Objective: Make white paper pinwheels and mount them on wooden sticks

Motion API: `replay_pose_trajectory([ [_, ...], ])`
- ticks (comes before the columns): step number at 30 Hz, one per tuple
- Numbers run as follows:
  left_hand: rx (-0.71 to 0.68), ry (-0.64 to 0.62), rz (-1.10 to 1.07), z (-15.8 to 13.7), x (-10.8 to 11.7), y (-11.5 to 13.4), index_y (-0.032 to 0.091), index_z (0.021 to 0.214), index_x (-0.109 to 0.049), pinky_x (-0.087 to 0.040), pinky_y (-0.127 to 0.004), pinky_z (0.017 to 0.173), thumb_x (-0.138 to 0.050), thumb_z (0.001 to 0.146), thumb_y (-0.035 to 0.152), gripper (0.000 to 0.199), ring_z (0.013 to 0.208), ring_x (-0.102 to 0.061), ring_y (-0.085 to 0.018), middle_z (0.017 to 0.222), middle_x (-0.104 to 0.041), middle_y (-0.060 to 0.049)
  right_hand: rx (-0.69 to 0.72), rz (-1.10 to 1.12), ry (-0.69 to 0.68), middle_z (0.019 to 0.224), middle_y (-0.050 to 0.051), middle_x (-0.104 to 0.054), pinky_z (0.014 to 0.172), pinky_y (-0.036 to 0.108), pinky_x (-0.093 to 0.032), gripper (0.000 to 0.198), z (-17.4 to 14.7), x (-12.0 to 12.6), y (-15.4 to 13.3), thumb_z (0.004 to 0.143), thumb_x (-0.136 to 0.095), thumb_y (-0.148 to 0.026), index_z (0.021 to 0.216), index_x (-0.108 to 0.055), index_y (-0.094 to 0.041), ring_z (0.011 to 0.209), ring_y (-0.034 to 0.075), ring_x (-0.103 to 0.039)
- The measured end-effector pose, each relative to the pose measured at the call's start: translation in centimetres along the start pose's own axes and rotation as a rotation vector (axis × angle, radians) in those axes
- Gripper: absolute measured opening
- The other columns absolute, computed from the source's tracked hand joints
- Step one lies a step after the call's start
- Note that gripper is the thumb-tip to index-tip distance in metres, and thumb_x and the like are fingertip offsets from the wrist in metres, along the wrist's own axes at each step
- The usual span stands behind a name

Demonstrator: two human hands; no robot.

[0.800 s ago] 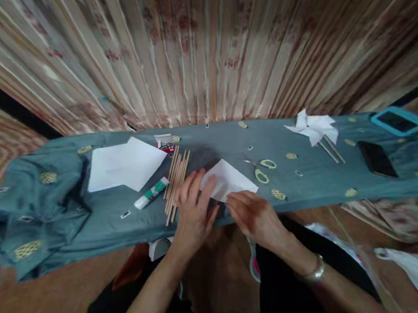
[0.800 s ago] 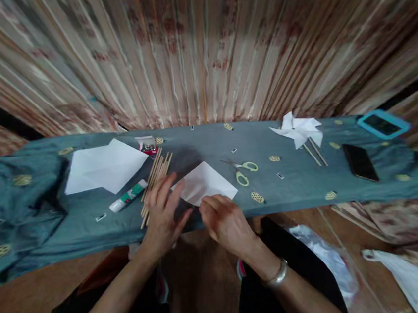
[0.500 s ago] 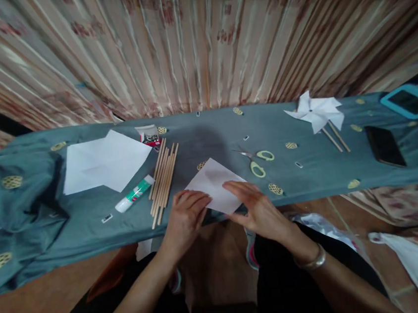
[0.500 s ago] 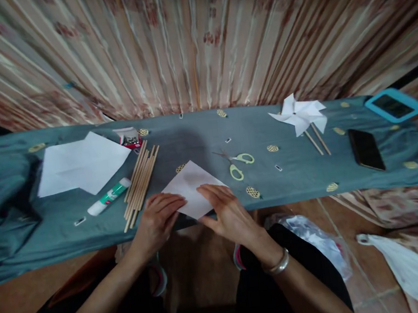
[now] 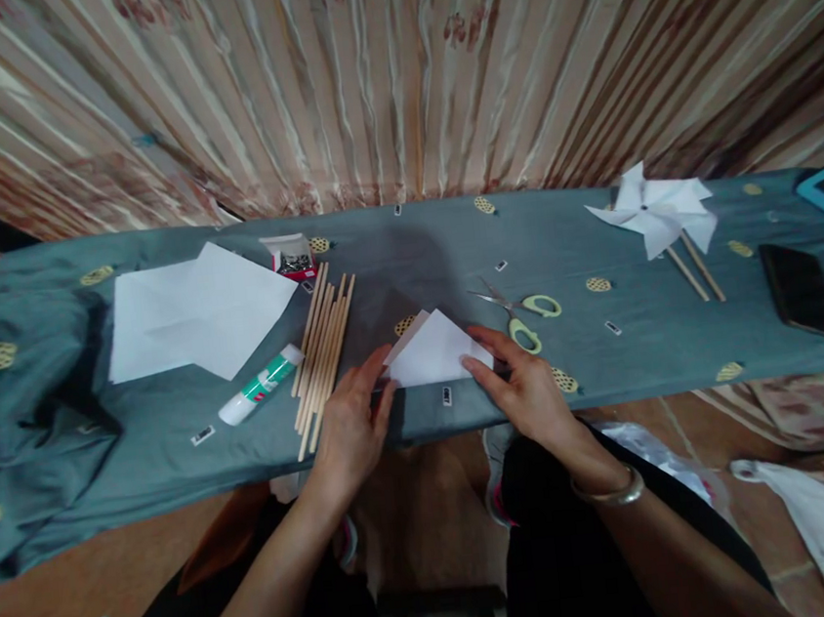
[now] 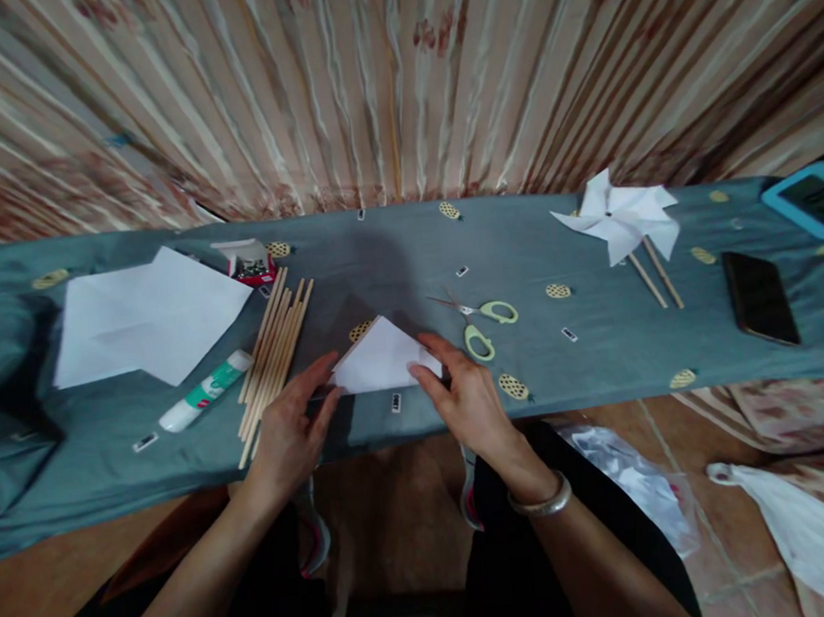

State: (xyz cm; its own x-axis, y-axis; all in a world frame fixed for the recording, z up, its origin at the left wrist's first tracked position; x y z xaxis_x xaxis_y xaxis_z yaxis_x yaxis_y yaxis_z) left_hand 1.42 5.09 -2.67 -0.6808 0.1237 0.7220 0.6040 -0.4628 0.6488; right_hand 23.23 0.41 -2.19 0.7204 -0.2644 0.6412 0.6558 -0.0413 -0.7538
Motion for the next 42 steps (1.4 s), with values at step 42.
replay_pose_trajectory([
  [42, -0.351, -0.214, 0.358, -2.3, -3.5, 3.7, 0.006, 0.139, -0.04, -0.033, -0.059, 0.111, -0.061, 0.086, 0.032, 0.062, 0.144, -0.022, -0.04, 0.148, -0.041, -0.024, 0.302, -0.306, -0.029, 0.123, 0.01, -0.067, 0.098, 0.044, -0.049, 0.034, 1.2, -1.0, -0.3, 0.096, -0.047, -0.033, 0.122, -0.063, -0.016, 0.112, 0.025, -0.06],
])
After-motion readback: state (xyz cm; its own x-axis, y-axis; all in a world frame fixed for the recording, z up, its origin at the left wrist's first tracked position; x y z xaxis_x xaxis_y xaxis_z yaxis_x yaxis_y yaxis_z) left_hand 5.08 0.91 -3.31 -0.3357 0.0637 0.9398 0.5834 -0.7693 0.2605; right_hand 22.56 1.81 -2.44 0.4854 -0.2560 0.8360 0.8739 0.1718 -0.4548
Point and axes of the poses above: each hand's wrist, its own z-axis towards the middle knuckle, its own x-axis out of the back of the hand, y = z × x, the point moved 3 cm from there along z, towards the middle knuckle
